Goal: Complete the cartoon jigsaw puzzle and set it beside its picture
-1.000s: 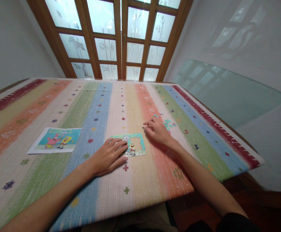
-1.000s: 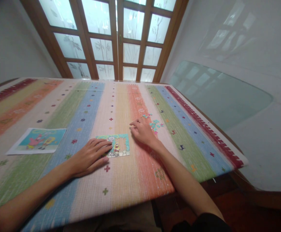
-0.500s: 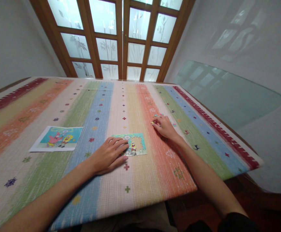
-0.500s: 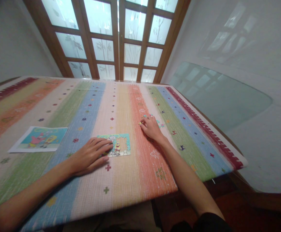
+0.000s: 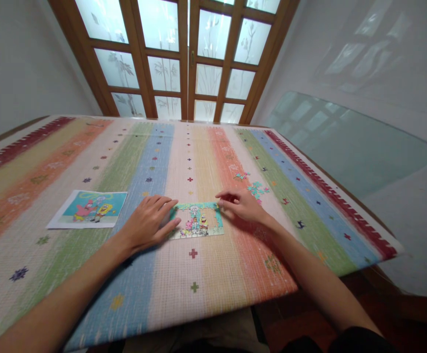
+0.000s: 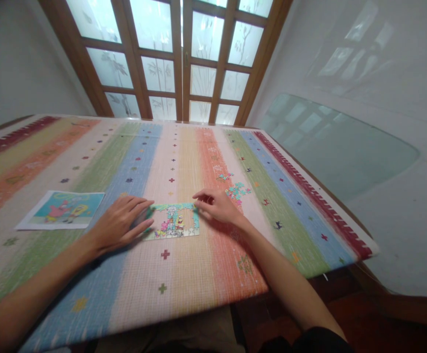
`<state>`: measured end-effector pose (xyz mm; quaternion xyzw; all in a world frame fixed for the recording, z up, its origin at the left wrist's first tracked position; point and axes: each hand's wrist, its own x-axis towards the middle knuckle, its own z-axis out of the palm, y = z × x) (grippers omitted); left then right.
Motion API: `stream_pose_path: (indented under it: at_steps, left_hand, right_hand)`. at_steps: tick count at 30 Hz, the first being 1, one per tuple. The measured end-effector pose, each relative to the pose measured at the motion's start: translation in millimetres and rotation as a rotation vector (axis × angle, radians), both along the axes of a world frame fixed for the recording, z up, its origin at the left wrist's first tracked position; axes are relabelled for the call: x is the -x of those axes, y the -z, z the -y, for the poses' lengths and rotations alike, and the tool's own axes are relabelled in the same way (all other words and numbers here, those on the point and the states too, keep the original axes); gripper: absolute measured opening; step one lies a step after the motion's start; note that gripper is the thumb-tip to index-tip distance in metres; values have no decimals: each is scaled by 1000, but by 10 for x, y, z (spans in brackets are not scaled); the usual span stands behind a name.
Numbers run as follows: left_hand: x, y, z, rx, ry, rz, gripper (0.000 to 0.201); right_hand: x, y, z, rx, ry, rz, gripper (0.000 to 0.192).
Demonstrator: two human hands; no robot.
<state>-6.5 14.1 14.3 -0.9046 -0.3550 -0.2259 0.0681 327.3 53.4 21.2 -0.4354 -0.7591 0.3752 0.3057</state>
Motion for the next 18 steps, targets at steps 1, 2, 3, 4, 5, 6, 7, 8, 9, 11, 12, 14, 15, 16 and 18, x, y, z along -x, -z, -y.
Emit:
stream_pose_path:
  at_steps: [1, 2, 3, 4, 5, 6, 7, 8, 9, 11, 12, 14, 15, 16, 18]
  left_hand:
    - [21, 2, -9, 5, 0, -2, 45]
    - [37, 6, -14, 12, 2, -5, 46]
    - [46, 10, -16, 21, 4, -9, 48]
    - [50, 13, -16, 30, 8, -13, 50]
    - [50, 15, -13, 36, 13, -17, 53]
    - [45, 15, -9, 40, 16, -22, 55]
    - [38, 13, -3, 42, 17, -30, 58]
    - [29, 9, 5, 40, 15, -42, 61]
    - [20, 4, 13, 39, 11, -58, 64]
    - [2, -12, 31, 42, -3, -91, 69]
    - [-6, -21, 40, 49, -11, -104, 72]
    - [-19, -35, 56, 78, -29, -122, 73]
    - [-25, -39, 62, 93, -39, -128, 73]
    - [-31, -41, 68, 107, -48, -133, 73]
    - [-41, -38, 74, 126, -65, -144, 73]
  right_hand:
    - [35, 7, 46, 19, -18, 7, 14]
    - [67, 13, 86, 23, -37, 16, 13]
    - [96, 18, 121, 15, -55, 25, 11]
    - [122, 23, 148, -2, -69, 31, 9]
    - [146, 27, 169, -19, -80, 36, 9]
    - [168, 30, 184, -31, -87, 40, 9]
    - [187, 32, 195, -37, -89, 44, 9]
    - [205, 32, 204, -40, -89, 53, 8]
    - [220, 30, 211, -46, -90, 68, 7]
    - [244, 24, 226, -73, -81, 103, 6]
    - [254, 20, 235, -91, -72, 122, 6]
    - [269, 15, 252, -124, -56, 157, 6]
    - [275, 14, 260, -139, -53, 173, 7]
    - [281, 14, 267, -153, -53, 187, 7]
    - [292, 17, 278, -191, -55, 214, 8]
